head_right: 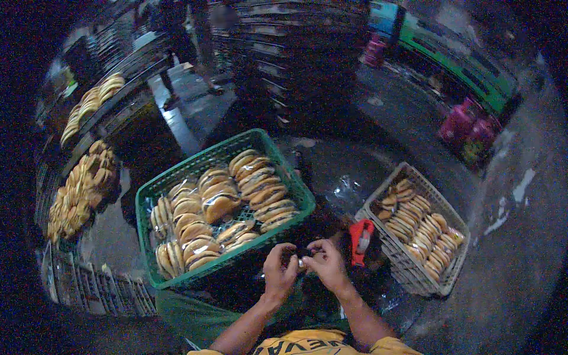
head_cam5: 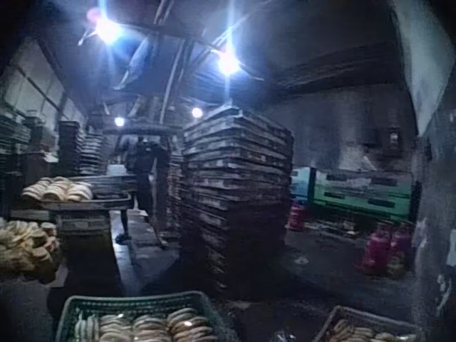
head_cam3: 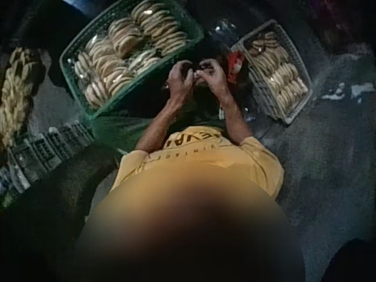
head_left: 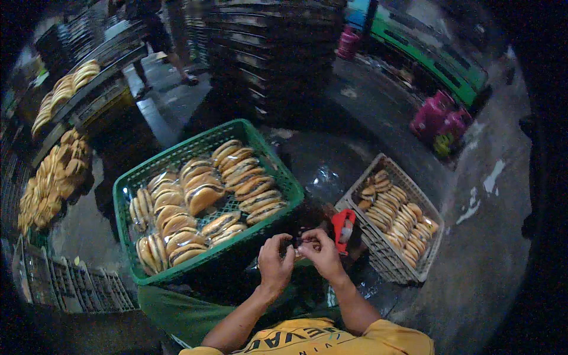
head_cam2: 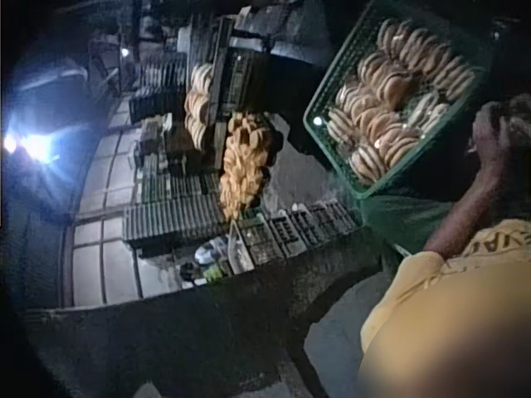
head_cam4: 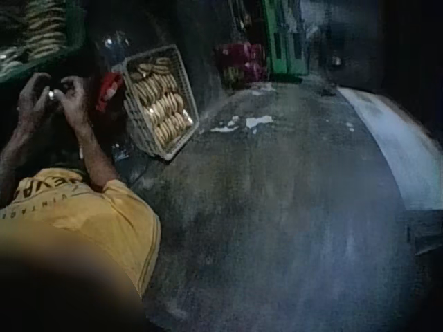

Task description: The person sits on the floor and places pairs of buns into clear plastic bags, then seals them with a handheld tape dispenser. The sealed buns are arranged in a green crate on the lap. Another worker is visible in the background handling trays of buns.

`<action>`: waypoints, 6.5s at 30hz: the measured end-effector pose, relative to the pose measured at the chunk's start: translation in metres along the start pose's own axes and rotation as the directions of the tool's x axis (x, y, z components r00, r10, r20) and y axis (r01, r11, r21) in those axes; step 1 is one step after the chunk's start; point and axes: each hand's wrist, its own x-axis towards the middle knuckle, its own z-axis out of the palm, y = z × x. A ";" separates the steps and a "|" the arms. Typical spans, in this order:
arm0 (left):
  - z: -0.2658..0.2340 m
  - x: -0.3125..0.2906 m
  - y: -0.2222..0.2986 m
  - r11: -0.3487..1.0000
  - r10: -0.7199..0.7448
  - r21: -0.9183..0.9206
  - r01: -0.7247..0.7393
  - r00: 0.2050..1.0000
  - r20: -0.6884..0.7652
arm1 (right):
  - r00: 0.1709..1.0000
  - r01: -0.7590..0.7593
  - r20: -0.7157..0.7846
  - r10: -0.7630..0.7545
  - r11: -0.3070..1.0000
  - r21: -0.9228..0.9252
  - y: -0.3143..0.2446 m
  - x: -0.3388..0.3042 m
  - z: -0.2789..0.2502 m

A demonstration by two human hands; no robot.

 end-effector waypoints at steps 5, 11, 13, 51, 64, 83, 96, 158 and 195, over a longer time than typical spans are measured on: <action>-0.039 0.017 0.014 0.877 -0.244 -0.417 0.237 0.969 0.037 | 0.858 0.510 0.192 -0.476 0.833 -0.213 -0.035 0.002 0.019; -0.091 0.052 0.004 0.892 -0.033 -0.428 0.147 0.965 0.261 | 0.866 0.497 0.025 -0.500 0.851 -0.169 -0.041 0.062 0.042; -0.113 0.075 -0.017 0.965 0.050 -0.254 -0.061 0.997 -0.050 | 0.832 0.545 0.030 -0.553 0.808 -0.224 -0.042 0.103 0.059; -0.101 0.014 -0.037 0.237 -0.164 -0.900 0.365 0.929 0.333 | 0.941 0.081 0.248 -0.229 0.867 0.492 -0.004 0.059 0.086; -0.111 0.009 -0.012 0.821 0.056 -0.568 0.061 0.981 0.186 | 0.911 -0.043 0.412 -0.031 0.985 0.170 0.022 0.040 0.090; -0.075 0.018 0.005 0.994 -0.083 -0.070 0.086 0.996 0.044 | 0.962 0.165 0.150 -0.226 0.926 0.340 -0.004 0.036 0.067; -0.064 0.024 0.007 0.982 0.178 0.074 -0.174 0.983 -0.047 | 0.860 0.504 0.089 -0.502 0.864 0.011 -0.005 0.037 0.058; -0.162 0.179 -0.164 0.670 -0.186 0.742 -0.004 0.967 0.173 | 0.575 0.815 0.379 -0.725 0.468 -0.341 -0.001 0.311 0.222; -0.111 0.010 -0.030 0.691 -0.045 -0.699 0.186 0.975 0.215 | 0.874 0.192 0.425 -0.238 0.970 0.148 -0.013 0.062 0.087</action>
